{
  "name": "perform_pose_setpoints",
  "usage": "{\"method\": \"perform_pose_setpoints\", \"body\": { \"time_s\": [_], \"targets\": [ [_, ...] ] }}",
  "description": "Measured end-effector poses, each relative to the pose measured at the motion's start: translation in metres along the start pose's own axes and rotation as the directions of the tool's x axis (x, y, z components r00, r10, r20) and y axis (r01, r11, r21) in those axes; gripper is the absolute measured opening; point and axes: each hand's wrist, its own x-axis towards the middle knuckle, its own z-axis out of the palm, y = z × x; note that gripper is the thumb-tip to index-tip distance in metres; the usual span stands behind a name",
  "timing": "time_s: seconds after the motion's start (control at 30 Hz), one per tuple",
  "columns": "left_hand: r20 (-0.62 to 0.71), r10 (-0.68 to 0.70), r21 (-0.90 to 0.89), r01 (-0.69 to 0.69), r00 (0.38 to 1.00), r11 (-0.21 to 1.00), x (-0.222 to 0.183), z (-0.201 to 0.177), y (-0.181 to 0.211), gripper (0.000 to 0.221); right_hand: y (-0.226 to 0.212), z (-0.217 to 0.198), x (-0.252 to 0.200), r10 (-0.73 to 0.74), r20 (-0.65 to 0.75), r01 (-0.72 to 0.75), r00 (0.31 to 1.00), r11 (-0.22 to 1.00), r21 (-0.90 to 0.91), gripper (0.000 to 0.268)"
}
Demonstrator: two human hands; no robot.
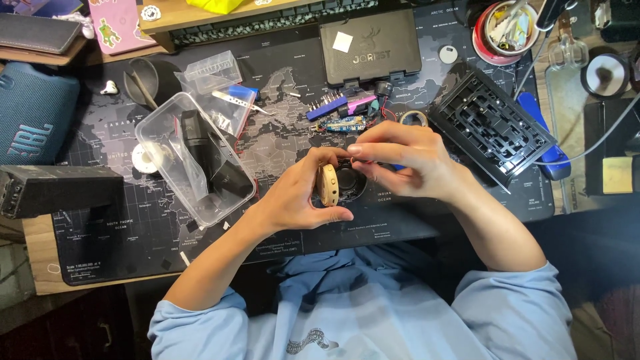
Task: Fitting a speaker driver into a housing and securing it using a screwdriver and pliers.
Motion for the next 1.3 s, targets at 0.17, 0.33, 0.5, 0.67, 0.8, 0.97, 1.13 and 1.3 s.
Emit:
{"method": "perform_pose_setpoints", "body": {
  "time_s": [0.17,0.33,0.5,0.67,0.8,0.97,1.13,1.3],
  "targets": [
    [-0.010,-0.004,-0.002,0.004,1.000,1.000,0.000,-0.001,0.003,0.073,-0.009,0.003,0.007,0.016,0.012,-0.017,1.000,0.998,0.057,0.036],
    [-0.044,0.021,-0.020,-0.022,0.999,1.000,0.003,-0.004,0.012,0.064,0.002,0.003,0.002,-0.035,0.049,0.032,0.998,0.997,0.066,0.037],
    [-0.068,0.086,-0.013,-0.087,0.994,0.996,0.011,-0.010,0.028,0.047,0.008,0.004,-0.005,-0.043,0.040,0.045,0.998,0.998,-0.034,0.041],
    [-0.122,0.274,0.150,-0.256,0.954,0.955,0.005,-0.003,0.013,0.036,-0.001,0.007,0.000,0.000,0.041,-0.005,0.999,0.995,0.103,0.047],
    [-0.137,0.443,0.439,-0.346,0.886,0.829,0.007,-0.007,0.028,0.024,0.000,0.007,-0.008,0.083,-0.015,-0.079,0.996,0.979,0.187,0.056],
    [-0.159,0.539,0.702,-0.289,0.827,0.651,0.008,0.001,0.037,0.018,0.001,0.008,-0.008,0.033,-0.103,-0.013,0.994,0.982,0.189,0.068],
    [-0.172,0.591,0.877,-0.150,0.788,0.456,0.011,0.013,0.044,0.017,0.010,0.006,-0.009,0.005,-0.140,0.014,0.990,0.991,0.133,0.072],
    [-0.273,0.481,0.792,-0.089,0.833,0.604,0.012,0.025,0.048,0.009,0.010,0.006,-0.002,0.087,-0.141,-0.079,0.986,0.995,0.061,0.073]
  ]
}}
